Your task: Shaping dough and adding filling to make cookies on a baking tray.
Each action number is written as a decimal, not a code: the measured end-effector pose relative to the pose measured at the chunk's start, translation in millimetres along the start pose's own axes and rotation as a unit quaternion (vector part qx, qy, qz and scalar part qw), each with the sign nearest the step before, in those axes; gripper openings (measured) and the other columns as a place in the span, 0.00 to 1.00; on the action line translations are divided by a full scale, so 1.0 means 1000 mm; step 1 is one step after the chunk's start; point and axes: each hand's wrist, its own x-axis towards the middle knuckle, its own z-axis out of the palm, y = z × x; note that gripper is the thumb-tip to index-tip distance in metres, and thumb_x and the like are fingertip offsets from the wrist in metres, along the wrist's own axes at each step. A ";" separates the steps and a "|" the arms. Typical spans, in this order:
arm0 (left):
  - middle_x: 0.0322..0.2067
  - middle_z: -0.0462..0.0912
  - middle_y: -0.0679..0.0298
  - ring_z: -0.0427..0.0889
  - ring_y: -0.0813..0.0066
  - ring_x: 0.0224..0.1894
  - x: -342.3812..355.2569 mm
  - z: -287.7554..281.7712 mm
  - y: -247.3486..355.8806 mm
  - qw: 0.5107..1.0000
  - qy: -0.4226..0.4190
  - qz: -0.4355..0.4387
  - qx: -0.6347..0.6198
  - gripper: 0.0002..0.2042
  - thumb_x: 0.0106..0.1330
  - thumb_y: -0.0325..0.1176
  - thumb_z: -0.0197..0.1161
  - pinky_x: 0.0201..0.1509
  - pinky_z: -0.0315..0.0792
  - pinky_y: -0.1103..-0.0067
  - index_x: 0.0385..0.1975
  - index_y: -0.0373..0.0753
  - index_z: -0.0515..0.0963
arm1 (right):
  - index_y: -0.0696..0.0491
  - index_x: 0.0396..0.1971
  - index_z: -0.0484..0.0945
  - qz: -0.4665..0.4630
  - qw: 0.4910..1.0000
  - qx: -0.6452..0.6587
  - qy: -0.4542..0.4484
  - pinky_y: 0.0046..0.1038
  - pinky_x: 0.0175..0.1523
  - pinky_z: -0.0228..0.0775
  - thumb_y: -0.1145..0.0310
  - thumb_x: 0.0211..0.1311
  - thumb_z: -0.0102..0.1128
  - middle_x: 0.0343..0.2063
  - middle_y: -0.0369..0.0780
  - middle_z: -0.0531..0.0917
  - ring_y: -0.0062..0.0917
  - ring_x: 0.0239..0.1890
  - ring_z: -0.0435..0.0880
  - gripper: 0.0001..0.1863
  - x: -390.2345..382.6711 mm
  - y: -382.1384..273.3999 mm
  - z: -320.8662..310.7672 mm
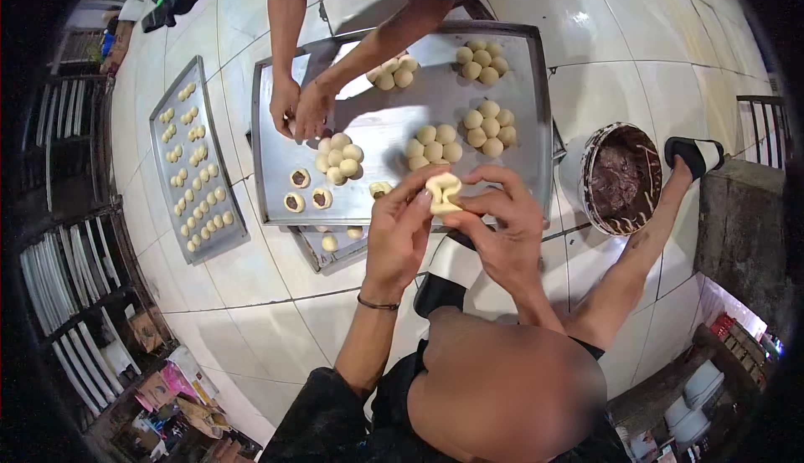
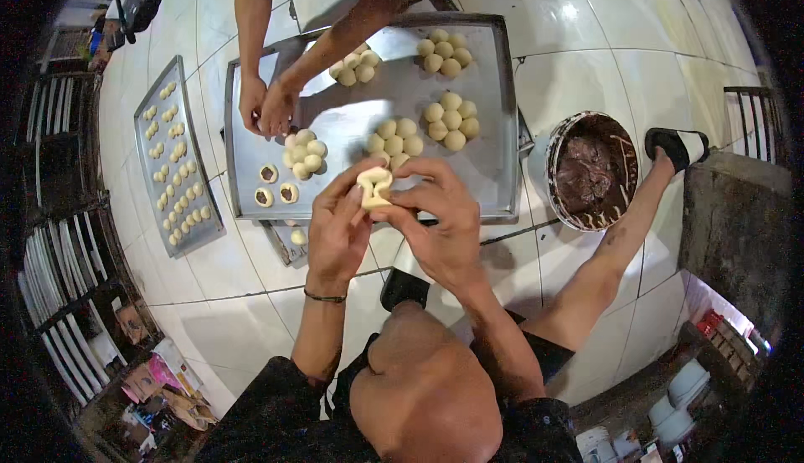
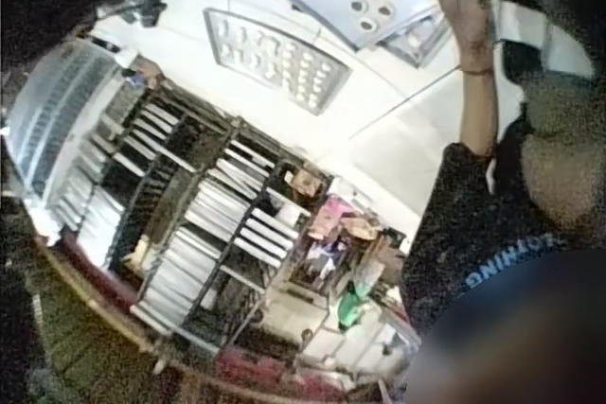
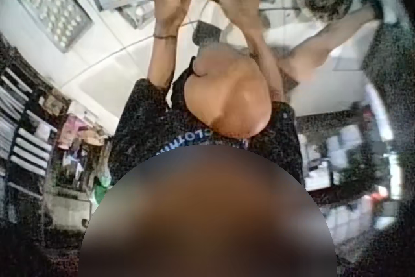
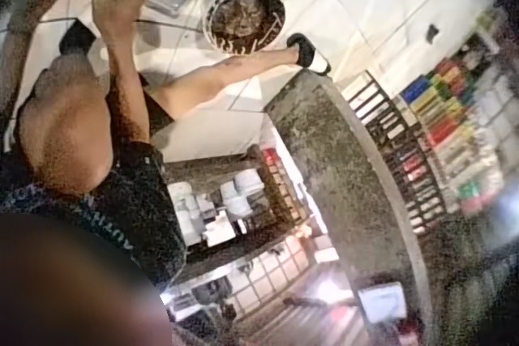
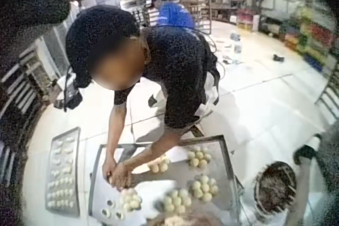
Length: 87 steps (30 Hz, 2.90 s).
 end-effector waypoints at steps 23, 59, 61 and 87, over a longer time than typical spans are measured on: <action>0.65 0.74 0.49 0.72 0.61 0.68 -0.016 0.035 0.002 0.980 -0.117 0.137 0.082 0.21 0.77 0.33 0.55 0.68 0.69 0.72 0.66 0.31 0.71 | 0.59 0.35 0.85 -0.024 1.000 0.006 -0.013 0.22 0.34 0.68 0.81 0.51 0.73 0.39 0.40 0.84 0.20 0.30 0.76 0.10 -0.007 -0.029 -0.012; 0.44 0.79 0.60 0.77 0.77 0.37 -0.014 -0.010 -0.023 0.994 -0.081 -0.032 0.071 0.17 0.81 0.38 0.52 0.41 0.73 0.83 0.59 0.32 0.70 | 0.62 0.44 0.83 0.068 0.997 0.043 0.004 0.18 0.28 0.69 0.87 0.59 0.61 0.41 0.42 0.83 0.19 0.24 0.76 0.13 -0.018 0.025 0.005; 0.46 0.80 0.59 0.79 0.76 0.39 -0.009 -0.006 -0.027 0.994 -0.069 0.004 0.086 0.17 0.80 0.36 0.53 0.43 0.74 0.83 0.60 0.32 0.71 | 0.62 0.48 0.83 0.087 0.993 0.071 0.025 0.18 0.28 0.68 0.87 0.59 0.59 0.42 0.43 0.84 0.19 0.24 0.75 0.16 -0.016 0.028 0.008; 0.55 0.72 0.34 0.79 0.44 0.51 0.260 -0.231 0.014 0.674 0.458 0.132 0.565 0.47 0.56 0.33 0.76 0.55 0.76 0.60 0.72 0.33 0.52 | 0.55 0.73 0.57 0.330 0.933 0.096 0.107 0.16 0.33 0.67 0.85 0.62 0.44 0.43 0.44 0.86 0.17 0.27 0.75 0.36 -0.080 0.083 -0.079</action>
